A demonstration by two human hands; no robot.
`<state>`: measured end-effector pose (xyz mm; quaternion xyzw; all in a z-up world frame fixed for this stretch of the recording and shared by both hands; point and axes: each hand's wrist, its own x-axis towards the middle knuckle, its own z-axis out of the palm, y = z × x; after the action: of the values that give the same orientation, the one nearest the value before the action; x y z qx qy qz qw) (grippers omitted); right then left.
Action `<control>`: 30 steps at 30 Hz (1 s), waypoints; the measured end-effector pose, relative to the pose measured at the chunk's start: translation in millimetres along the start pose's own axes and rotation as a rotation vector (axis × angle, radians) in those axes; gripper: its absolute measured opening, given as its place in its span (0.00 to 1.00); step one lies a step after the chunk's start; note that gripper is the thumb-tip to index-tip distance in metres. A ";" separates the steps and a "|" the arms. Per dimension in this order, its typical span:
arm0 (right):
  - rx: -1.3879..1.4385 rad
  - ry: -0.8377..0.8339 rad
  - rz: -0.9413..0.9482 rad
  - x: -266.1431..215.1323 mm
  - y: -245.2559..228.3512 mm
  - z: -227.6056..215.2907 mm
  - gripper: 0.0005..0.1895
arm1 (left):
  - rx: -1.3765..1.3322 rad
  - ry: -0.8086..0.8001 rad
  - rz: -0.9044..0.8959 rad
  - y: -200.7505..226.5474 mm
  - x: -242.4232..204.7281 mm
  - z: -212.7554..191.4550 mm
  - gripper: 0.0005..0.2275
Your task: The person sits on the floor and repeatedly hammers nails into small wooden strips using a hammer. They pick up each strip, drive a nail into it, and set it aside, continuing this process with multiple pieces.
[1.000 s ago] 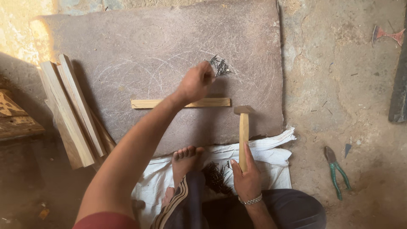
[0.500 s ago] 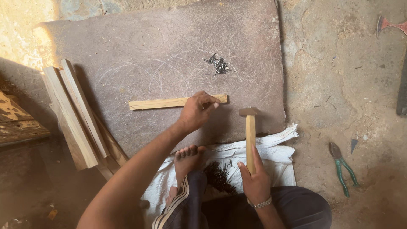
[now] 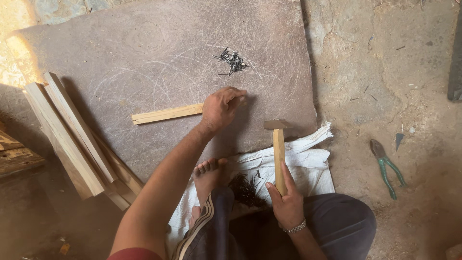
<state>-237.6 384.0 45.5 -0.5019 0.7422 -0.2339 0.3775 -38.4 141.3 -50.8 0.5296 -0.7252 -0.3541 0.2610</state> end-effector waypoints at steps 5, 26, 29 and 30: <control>0.022 -0.020 0.086 -0.3 1.4 0.9 0.41 | 0.012 0.017 0.037 -5.5 -2.3 3.9 0.07; -0.181 0.227 -0.604 34.4 -58.0 -15.2 0.29 | -0.026 0.080 0.095 -4.9 -7.8 5.2 0.29; -0.278 0.199 -0.458 50.6 -73.4 0.6 0.29 | -0.016 0.086 0.082 -5.8 -7.9 3.2 0.31; -0.293 0.139 -0.414 53.3 -76.8 2.1 0.30 | -0.012 0.078 0.080 -4.7 -9.2 4.1 0.32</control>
<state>-203.6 305.2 82.7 -0.6749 0.6739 -0.2302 0.1932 -36.0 150.1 -57.0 0.5119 -0.7330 -0.3270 0.3062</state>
